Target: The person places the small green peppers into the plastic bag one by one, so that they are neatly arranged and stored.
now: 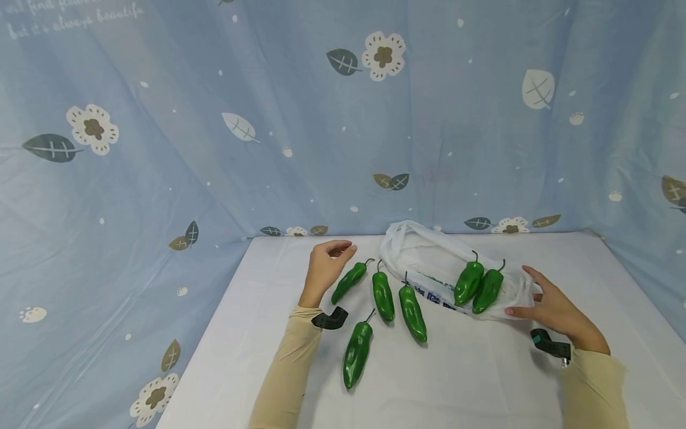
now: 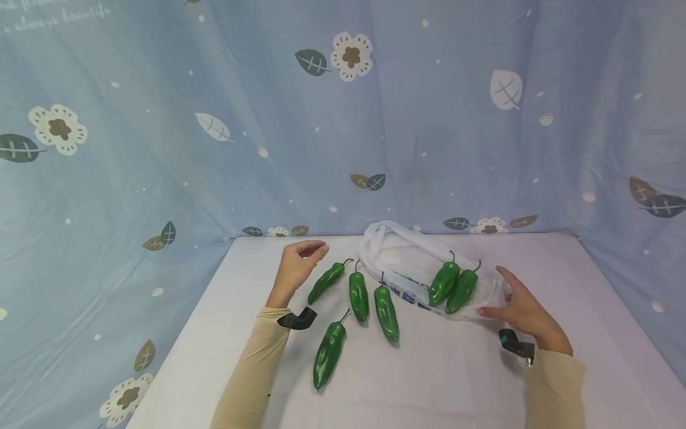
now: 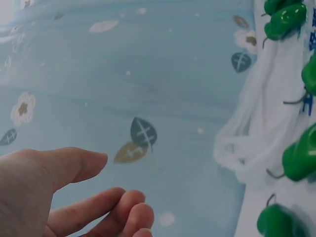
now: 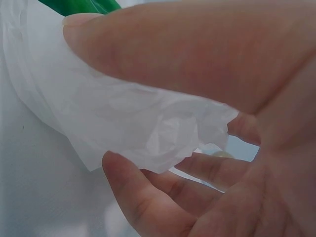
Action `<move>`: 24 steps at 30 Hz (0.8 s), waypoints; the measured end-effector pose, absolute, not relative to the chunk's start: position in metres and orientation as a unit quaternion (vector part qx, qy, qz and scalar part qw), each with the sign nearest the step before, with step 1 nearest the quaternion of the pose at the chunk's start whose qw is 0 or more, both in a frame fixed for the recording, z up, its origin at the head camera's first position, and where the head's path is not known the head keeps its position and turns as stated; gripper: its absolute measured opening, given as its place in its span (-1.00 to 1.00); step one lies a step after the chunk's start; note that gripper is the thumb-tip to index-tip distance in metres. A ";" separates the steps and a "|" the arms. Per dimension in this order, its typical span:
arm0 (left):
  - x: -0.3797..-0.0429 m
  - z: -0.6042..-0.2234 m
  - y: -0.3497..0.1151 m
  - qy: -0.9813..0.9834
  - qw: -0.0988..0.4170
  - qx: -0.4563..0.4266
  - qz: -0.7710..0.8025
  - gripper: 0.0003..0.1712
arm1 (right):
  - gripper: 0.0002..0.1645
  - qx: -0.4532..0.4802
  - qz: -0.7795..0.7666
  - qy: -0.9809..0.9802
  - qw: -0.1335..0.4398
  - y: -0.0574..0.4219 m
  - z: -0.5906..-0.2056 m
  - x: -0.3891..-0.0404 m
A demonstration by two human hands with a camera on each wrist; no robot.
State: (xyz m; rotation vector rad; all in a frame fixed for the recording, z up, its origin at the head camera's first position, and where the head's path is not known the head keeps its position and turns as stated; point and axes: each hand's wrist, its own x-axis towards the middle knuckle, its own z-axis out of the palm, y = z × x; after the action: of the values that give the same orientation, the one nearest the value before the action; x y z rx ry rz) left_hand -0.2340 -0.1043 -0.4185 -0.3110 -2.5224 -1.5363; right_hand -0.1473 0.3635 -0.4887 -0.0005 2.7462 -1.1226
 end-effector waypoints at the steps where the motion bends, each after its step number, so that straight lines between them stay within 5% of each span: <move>1: -0.234 -0.419 -0.107 -0.846 0.086 -0.099 -0.517 -0.66 | 0.47 -0.001 -0.377 0.922 0.087 0.363 -0.489 -0.147; 24: -0.244 -0.465 -0.144 -0.828 0.039 0.007 -0.559 -0.67 | 0.48 -0.001 -0.373 0.924 0.089 0.363 -0.488 -0.147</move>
State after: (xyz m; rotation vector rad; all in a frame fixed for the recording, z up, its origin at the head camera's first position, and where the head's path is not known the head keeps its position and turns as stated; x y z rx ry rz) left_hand -0.2435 -0.1445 -0.4648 0.0226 -2.5385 -1.7143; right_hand -0.1471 0.3629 -0.4879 -0.0040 2.7471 -1.1095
